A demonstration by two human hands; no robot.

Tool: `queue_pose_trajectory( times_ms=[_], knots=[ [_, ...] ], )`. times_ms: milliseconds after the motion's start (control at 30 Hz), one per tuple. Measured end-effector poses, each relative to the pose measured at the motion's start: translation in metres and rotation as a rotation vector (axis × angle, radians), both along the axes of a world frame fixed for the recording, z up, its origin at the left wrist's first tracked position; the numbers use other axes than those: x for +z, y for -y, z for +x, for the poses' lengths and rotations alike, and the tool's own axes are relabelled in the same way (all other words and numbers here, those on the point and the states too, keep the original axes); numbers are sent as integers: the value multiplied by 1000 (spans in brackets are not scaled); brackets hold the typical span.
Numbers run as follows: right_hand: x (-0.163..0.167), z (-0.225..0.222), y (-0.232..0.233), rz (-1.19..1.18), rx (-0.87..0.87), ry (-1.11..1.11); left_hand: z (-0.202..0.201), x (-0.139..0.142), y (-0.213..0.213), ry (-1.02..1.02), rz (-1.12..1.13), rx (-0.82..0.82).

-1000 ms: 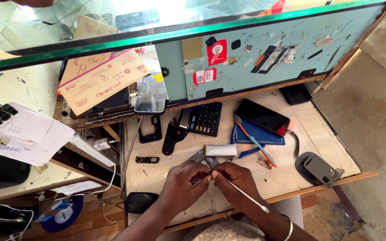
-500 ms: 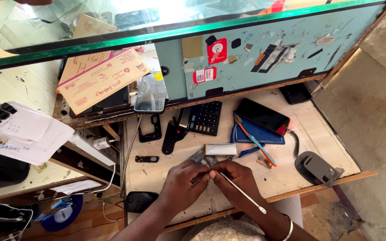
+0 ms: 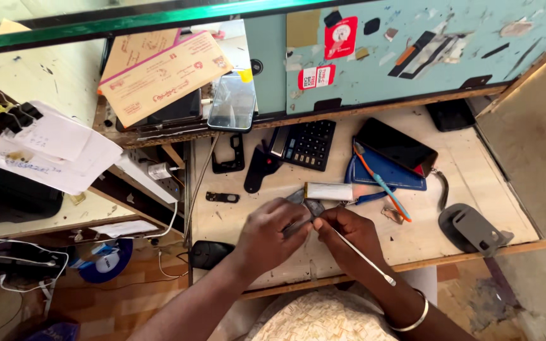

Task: The person works at a repair counter on a disassembled smartphone, first handling its exposed internals near a glass display case, then moving to a workbench where they use a screwdriver and a brush on the phone's board and battery, and finally pry at the internal components with a metal tool.

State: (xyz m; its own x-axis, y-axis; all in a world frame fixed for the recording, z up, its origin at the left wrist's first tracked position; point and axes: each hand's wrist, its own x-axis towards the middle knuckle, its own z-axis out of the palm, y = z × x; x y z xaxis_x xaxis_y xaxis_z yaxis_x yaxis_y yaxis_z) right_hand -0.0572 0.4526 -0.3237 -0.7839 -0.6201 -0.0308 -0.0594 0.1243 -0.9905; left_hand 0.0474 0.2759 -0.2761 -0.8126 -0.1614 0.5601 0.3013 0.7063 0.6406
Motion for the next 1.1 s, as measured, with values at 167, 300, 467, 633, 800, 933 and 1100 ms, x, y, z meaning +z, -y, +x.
queue_pose_trajectory(
  times_ms=[167, 300, 467, 633, 800, 933, 1100],
  knots=[
    [1, -1, 2, 12, 2, 22, -15, 49, 44, -229, -307, 411],
    [4, 1, 3, 33, 33, 9, -50, 109, 98, -37, -614, 732],
    [8, 0, -1, 38, 37, -34, -92, 136, 126, 703, -201, 789],
    [10, -2, -4, 81, 42, 2, -91, 131, 134, 541, 183, 554],
    [9, -3, -4, 101, 41, -34, -71, 113, 133, 40, -99, 681],
    [6, -3, -3, 66, 56, 27, -44, 94, 126, -218, -380, 656],
    [2, -2, -3, 70, 60, 37, -25, 86, 131, -256, -441, 641]
  ],
)
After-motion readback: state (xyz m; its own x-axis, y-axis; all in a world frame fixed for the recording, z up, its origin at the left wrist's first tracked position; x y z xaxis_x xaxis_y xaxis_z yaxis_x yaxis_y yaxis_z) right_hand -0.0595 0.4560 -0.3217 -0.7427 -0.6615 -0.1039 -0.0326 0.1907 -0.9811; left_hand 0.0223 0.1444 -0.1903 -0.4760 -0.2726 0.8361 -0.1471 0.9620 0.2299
